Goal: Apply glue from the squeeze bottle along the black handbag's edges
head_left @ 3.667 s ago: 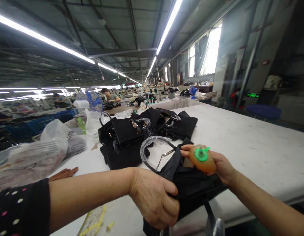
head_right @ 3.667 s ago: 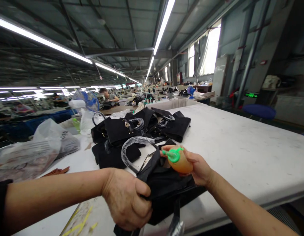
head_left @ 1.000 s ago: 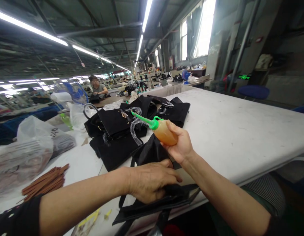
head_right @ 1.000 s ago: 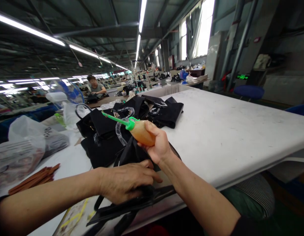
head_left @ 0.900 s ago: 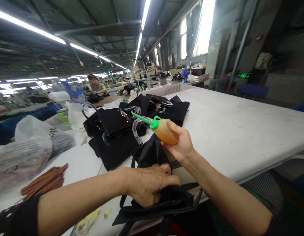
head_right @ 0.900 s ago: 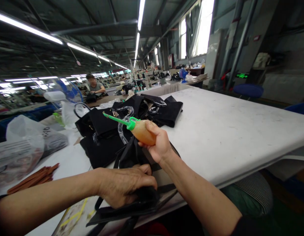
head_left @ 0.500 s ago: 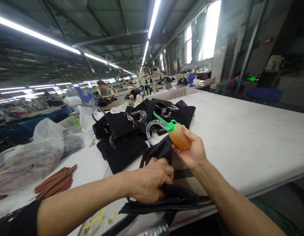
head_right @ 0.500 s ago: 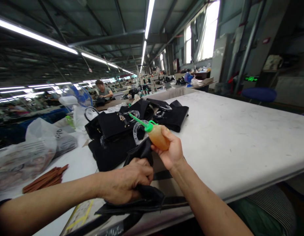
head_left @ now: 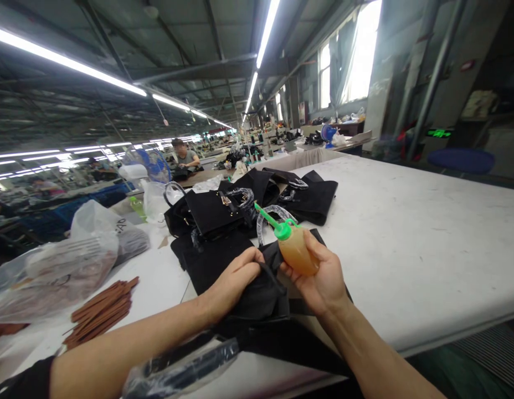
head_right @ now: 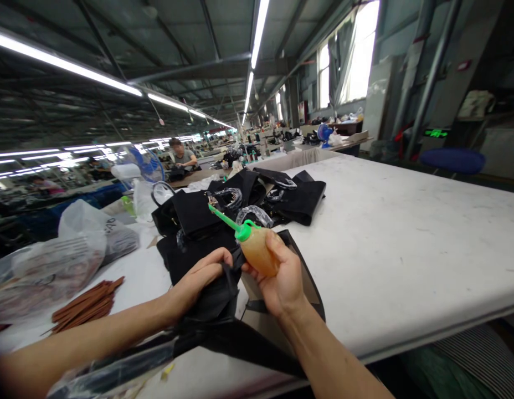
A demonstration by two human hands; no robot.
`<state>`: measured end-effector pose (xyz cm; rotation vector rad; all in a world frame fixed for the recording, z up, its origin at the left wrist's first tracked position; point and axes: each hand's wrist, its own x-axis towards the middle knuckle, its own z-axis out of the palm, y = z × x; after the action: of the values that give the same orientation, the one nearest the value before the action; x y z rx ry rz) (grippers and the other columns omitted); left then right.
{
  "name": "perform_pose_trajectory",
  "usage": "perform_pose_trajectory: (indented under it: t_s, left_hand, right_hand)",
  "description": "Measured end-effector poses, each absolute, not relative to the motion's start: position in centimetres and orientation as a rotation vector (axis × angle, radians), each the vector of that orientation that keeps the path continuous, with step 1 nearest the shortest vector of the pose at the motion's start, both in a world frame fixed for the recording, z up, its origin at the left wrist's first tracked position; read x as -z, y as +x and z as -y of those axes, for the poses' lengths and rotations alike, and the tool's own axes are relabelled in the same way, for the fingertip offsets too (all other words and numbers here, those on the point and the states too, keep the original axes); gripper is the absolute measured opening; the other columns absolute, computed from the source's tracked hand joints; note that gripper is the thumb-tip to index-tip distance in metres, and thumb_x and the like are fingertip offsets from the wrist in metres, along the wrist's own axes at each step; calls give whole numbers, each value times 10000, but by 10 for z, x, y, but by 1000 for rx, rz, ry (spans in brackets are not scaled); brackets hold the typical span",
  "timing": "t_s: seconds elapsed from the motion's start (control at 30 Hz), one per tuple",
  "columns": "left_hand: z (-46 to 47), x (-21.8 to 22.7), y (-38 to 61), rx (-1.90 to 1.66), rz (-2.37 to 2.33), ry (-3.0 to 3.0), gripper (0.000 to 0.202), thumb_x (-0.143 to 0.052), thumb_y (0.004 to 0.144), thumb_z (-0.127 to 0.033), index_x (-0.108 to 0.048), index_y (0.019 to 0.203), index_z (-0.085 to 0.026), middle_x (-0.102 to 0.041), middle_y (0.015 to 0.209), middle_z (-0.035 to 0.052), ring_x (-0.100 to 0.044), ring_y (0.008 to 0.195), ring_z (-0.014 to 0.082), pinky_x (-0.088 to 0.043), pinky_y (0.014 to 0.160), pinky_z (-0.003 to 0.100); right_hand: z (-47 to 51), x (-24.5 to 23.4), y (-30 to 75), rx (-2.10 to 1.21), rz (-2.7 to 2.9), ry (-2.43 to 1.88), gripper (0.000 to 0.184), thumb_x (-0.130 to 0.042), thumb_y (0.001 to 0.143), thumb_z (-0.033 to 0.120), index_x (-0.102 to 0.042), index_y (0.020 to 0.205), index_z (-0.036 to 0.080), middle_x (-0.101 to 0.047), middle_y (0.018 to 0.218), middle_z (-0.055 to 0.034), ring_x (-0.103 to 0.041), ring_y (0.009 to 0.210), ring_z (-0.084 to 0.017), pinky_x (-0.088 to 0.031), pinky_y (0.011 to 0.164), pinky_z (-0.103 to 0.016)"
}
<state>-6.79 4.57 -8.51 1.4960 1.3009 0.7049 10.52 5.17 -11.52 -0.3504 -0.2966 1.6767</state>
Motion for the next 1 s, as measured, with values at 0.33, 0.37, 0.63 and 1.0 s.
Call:
perform_pose_trajectory:
  t_s: [0.33,0.37,0.63,1.0]
  left_hand:
    - [-82,40,-85,-236,-1454,1699,742,-794,617,-637,-615,1195,-207,-682,916,12,-619,870,218,-455,715,283]
    - [-82,37,-84,-188,-1441,1706,722,-808,608,-610,-630,1180,-208,-684,909,7,-623,866,216,-456,708,277]
    - [-70,57,-76,-115,-1405,2085,439,-798,644,-442,-734,1013,-215,-702,831,-10,-649,797,214,-476,714,264]
    - [-81,82,-120,-214,-1656,2172,171,-545,869,-330,-651,922,-206,-687,855,27,-635,846,233,-451,769,310]
  right_hand:
    - [-40,121,93,-1569,348,-346,279,-869,725,353,-741,906,184,-702,908,-30,-633,758,-187,-625,576,-282]
    - [-41,122,92,-1575,347,-358,287,-872,720,356,-741,908,184,-699,910,-28,-629,769,-188,-621,571,-276]
    - [-38,132,77,-1646,342,-372,293,-885,688,364,-745,881,195,-700,874,-19,-624,756,-194,-604,562,-285]
    - [-35,150,116,-1581,470,-546,316,-872,701,384,-747,904,177,-710,934,-57,-661,805,-233,-612,671,-327]
